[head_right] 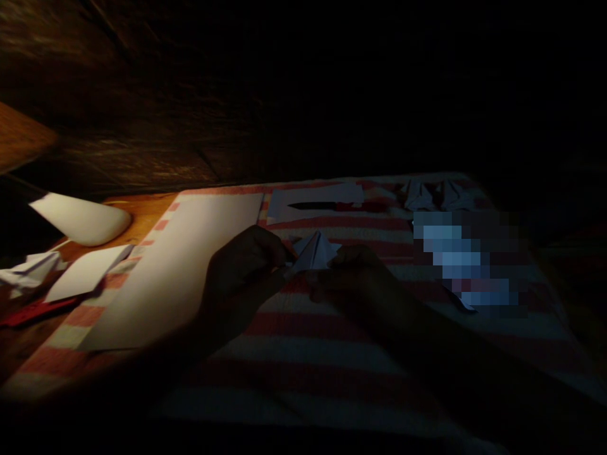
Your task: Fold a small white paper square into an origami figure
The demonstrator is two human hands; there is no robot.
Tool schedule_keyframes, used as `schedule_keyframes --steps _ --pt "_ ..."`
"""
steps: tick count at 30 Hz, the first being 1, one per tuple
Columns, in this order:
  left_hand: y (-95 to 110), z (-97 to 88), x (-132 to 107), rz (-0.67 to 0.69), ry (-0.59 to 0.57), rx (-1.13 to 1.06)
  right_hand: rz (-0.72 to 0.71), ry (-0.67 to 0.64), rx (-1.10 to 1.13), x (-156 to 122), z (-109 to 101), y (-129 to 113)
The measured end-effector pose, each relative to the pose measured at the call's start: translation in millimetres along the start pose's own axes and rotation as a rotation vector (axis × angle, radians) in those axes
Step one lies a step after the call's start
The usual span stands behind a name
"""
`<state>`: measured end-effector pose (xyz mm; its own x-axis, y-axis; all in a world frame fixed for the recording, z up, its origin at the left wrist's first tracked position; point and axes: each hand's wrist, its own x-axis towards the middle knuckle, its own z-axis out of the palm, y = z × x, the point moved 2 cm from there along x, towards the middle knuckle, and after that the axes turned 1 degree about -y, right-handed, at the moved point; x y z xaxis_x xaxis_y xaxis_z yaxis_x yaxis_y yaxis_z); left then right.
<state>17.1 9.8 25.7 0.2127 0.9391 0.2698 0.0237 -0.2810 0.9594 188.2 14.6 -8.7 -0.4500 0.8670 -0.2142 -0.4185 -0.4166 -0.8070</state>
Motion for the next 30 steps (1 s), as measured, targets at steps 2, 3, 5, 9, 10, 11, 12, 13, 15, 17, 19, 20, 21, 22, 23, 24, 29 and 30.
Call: schedule_keyframes --steps 2,3,5,9,10,11,12,13,15,17,19,20,21,22,23,24,29,30 --pt "-3 -0.8 2 -0.061 -0.030 -0.085 0.008 -0.008 -0.024 0 1 -2" --pt "-6 -1.5 3 -0.092 -0.041 -0.119 0.015 -0.006 -0.033 0 1 -3" --pt "-13 -3.6 6 -0.154 -0.053 -0.170 0.005 0.008 -0.035 1 0 -5" --pt "-27 -7.3 12 -0.243 -0.052 -0.348 -0.046 -0.049 -0.054 4 -5 -6" --pt "-28 -7.2 13 -0.247 -0.053 -0.366 -0.045 -0.071 -0.068 4 -6 -5" --pt "-28 -6.3 12 -0.251 -0.064 -0.356 -0.037 -0.088 -0.085 5 -7 -4" --pt "-27 -4.6 12 -0.255 -0.086 -0.320 -0.023 -0.098 -0.099 5 -8 -3" --pt "-24 -2.2 10 -0.257 -0.122 -0.267 -0.005 -0.102 -0.111 5 -8 -2" --pt "-19 4.2 7 -0.311 -0.229 -0.194 0.020 -0.109 -0.121 5 -8 -1" --pt "-15 7.2 6 -0.322 -0.237 -0.163 0.027 -0.127 -0.137 6 -8 -3" --pt "-14 6.5 6 -0.334 -0.188 -0.147 0.028 -0.139 -0.179 6 -9 -6" --pt "-15 5.2 7 -0.339 -0.166 -0.142 0.032 -0.146 -0.199 6 -10 -8" --pt "-16 3.8 8 -0.339 -0.154 -0.139 0.039 -0.154 -0.213 6 -11 -9" --pt "-18 2.5 9 -0.335 -0.149 -0.135 0.047 -0.160 -0.219 5 -11 -11" --pt "-19 1.4 10 -0.328 -0.147 -0.131 0.054 -0.156 -0.217 4 -11 -13" --pt "-20 0.6 10 -0.324 -0.145 -0.126 0.062 -0.136 -0.208 3 -11 -14" --pt "-19 -1.4 9 -0.334 -0.124 -0.050 0.066 0.046 -0.149 -6 -3 -16" --pt "-18 -2.0 9 -0.322 -0.124 -0.011 0.047 0.063 -0.149 -7 -2 -16"
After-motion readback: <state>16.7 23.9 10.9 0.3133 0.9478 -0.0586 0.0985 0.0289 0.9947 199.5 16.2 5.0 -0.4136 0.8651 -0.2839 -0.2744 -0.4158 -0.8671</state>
